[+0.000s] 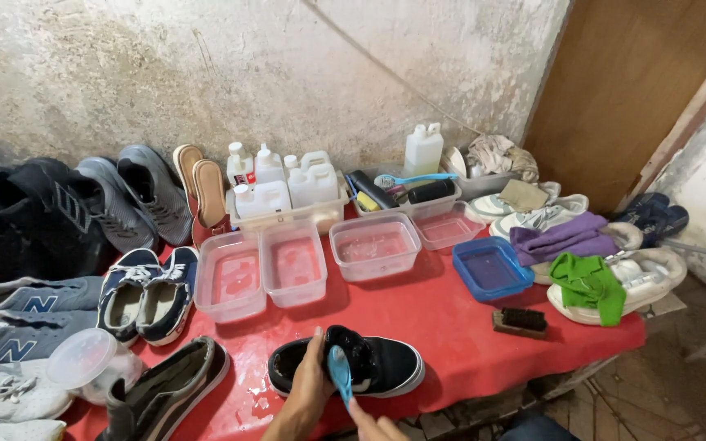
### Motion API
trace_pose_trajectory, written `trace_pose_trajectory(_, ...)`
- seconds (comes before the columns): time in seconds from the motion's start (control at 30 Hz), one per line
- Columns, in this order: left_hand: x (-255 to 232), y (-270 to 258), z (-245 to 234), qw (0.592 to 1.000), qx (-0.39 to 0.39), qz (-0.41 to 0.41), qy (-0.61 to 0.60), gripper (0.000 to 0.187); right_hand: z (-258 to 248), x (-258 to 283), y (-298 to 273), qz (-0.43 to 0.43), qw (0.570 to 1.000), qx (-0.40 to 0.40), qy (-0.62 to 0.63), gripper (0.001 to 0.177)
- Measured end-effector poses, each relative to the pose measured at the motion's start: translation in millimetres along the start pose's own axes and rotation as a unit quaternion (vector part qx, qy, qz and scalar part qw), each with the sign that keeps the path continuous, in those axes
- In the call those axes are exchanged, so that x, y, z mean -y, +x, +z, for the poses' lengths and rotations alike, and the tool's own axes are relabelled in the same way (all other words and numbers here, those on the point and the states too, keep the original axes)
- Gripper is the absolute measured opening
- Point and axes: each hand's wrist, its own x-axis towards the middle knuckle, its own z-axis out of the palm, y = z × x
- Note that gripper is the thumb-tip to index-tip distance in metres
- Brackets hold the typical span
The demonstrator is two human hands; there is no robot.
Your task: The person scrubs a black slip-on shoe with a blue toothbrush, repeatedly dipping the brush into a container of water and cleaning the upper, sides, and heel. The person rotates the shoe to access different areas and continues scrubbing throughout the clip.
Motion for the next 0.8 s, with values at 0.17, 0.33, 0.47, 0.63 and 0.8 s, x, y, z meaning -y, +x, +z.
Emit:
trace_pose_trajectory(0.17, 2.2, -0.7, -0.9, 1.000, 0.002, -0.016, 0.013, 0.048, -30.0, 14.8, 78.0, 0.139, 0.958, 0.213, 0.133, 0.044)
trace_pose_trajectory(0.33, -0.1, -5.9, 3.0, 1.000, 0.000, 0.000, -0.004, 0.049, -6.5, 1.6, 0.7, 0.177, 0.978, 0.109, 0.015, 0.048)
trace_pose_trajectory(0.47, 4.7, 4.6, -2.2, 0.997, 0.028, 0.032, 0.063, 0.033, -23.9, -9.3, 66.4, 0.167, 0.961, 0.190, 0.110, 0.042)
trace_pose_trajectory(0.63, -0.9, -18.5, 2.4, 0.998, 0.025, 0.025, 0.052, 0.023, -32.0, 9.5, 8.0, 0.238, 0.957, 0.150, 0.076, 0.057)
trace_pose_trajectory(0.8, -9.4, -31.5, 6.6, 0.995, 0.025, 0.029, 0.095, 0.032, 3.6, -48.5, -1.9, 0.124, 0.976, 0.120, 0.136, 0.041)
